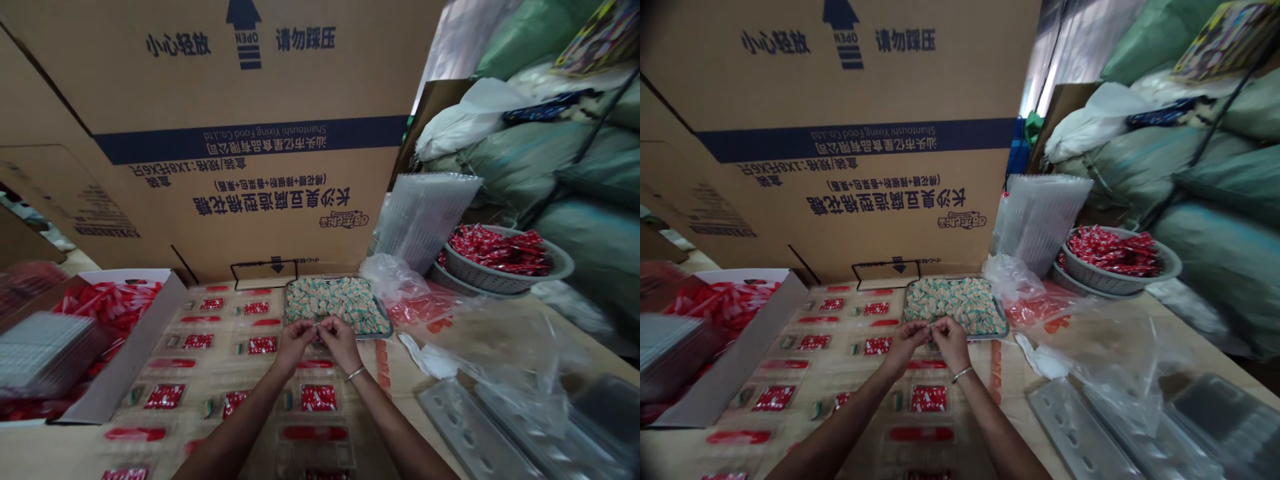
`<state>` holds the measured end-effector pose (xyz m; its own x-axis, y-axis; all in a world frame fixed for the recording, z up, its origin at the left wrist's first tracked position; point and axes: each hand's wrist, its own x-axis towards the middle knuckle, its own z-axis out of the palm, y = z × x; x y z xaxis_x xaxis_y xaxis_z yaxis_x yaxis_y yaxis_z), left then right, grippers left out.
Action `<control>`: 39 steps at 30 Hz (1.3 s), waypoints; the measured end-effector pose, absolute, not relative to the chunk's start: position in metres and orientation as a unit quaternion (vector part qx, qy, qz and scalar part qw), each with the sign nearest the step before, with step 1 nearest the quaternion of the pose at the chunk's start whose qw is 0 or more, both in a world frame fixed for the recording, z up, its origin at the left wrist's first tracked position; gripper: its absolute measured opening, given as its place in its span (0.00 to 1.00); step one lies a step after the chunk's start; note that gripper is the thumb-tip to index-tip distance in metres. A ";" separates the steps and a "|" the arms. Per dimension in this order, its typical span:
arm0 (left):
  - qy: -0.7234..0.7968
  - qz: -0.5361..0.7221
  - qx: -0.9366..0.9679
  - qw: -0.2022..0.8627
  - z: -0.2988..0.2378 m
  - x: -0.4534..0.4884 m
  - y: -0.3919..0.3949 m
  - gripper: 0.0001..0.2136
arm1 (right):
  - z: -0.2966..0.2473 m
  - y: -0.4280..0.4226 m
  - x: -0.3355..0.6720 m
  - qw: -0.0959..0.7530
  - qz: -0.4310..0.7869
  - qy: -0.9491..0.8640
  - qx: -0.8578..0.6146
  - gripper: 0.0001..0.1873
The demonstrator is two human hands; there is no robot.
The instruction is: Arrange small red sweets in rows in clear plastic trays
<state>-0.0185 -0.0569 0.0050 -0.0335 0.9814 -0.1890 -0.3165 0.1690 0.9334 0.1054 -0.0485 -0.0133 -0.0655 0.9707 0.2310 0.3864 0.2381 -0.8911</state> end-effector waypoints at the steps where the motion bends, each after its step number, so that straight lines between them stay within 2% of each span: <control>1: 0.474 0.541 0.350 0.600 0.005 -0.020 -0.057 0.14 | -0.012 -0.048 0.106 0.436 0.330 -0.656 -0.521 0.13; 10: 0.494 0.552 0.331 0.584 -0.009 -0.035 -0.046 0.16 | 0.008 -0.025 0.119 0.346 0.246 -0.706 -0.567 0.04; 14: 0.499 0.550 0.332 0.581 -0.012 -0.036 -0.046 0.14 | 0.007 -0.026 0.108 0.332 0.241 -0.712 -0.570 0.07; 18: 0.496 0.544 0.342 0.585 -0.009 -0.032 -0.043 0.13 | 0.000 -0.027 0.110 0.360 0.262 -0.701 -0.557 0.07; 22: 0.496 0.536 0.343 0.591 -0.009 -0.022 -0.030 0.12 | -0.011 -0.019 0.120 0.417 0.300 -0.650 -0.560 0.03; 28: 0.503 0.542 0.319 0.593 -0.009 -0.011 -0.023 0.12 | -0.017 -0.015 0.121 0.477 0.387 -0.576 -0.539 0.18; 31: 0.486 0.563 0.306 0.595 -0.003 -0.010 -0.031 0.13 | -0.014 -0.024 0.110 0.494 0.408 -0.558 -0.527 0.22; 39: 0.451 0.596 0.269 0.607 0.017 -0.015 -0.059 0.16 | 0.009 -0.048 0.094 0.520 0.374 -0.557 -0.528 0.15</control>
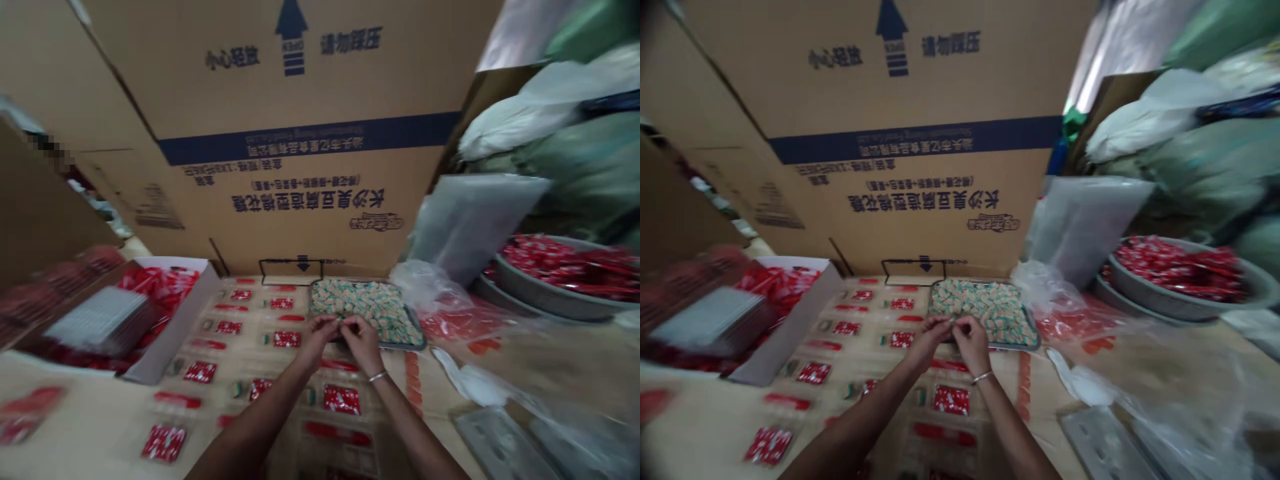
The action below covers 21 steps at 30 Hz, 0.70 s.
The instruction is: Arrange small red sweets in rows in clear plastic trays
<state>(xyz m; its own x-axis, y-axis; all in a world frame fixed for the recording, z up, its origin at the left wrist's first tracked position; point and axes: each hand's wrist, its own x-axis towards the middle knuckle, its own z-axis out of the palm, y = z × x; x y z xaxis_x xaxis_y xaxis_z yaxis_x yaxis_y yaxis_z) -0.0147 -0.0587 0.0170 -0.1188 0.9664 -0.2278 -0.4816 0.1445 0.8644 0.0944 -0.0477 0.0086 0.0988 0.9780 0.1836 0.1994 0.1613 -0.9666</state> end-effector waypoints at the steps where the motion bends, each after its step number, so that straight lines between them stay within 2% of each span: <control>1: 0.454 0.601 0.264 0.602 0.019 -0.016 -0.064 0.16 | 0.011 -0.052 0.095 0.515 0.382 -0.563 -0.521 0.15; 8: 0.484 0.623 0.203 0.580 0.027 -0.042 -0.110 0.13 | 0.018 -0.077 0.081 0.393 0.443 -0.655 -0.469 0.14; 13: 0.529 0.630 0.175 0.541 0.033 -0.084 -0.177 0.13 | 0.030 -0.121 0.041 0.313 0.497 -0.710 -0.388 0.13; 16: 0.610 0.614 0.189 0.464 0.041 -0.145 -0.227 0.14 | 0.032 -0.140 0.036 0.257 0.520 -0.738 -0.344 0.14; 21: 0.784 0.518 0.219 0.263 0.059 -0.280 -0.288 0.08 | 0.022 -0.124 0.072 0.279 0.519 -0.699 -0.406 0.18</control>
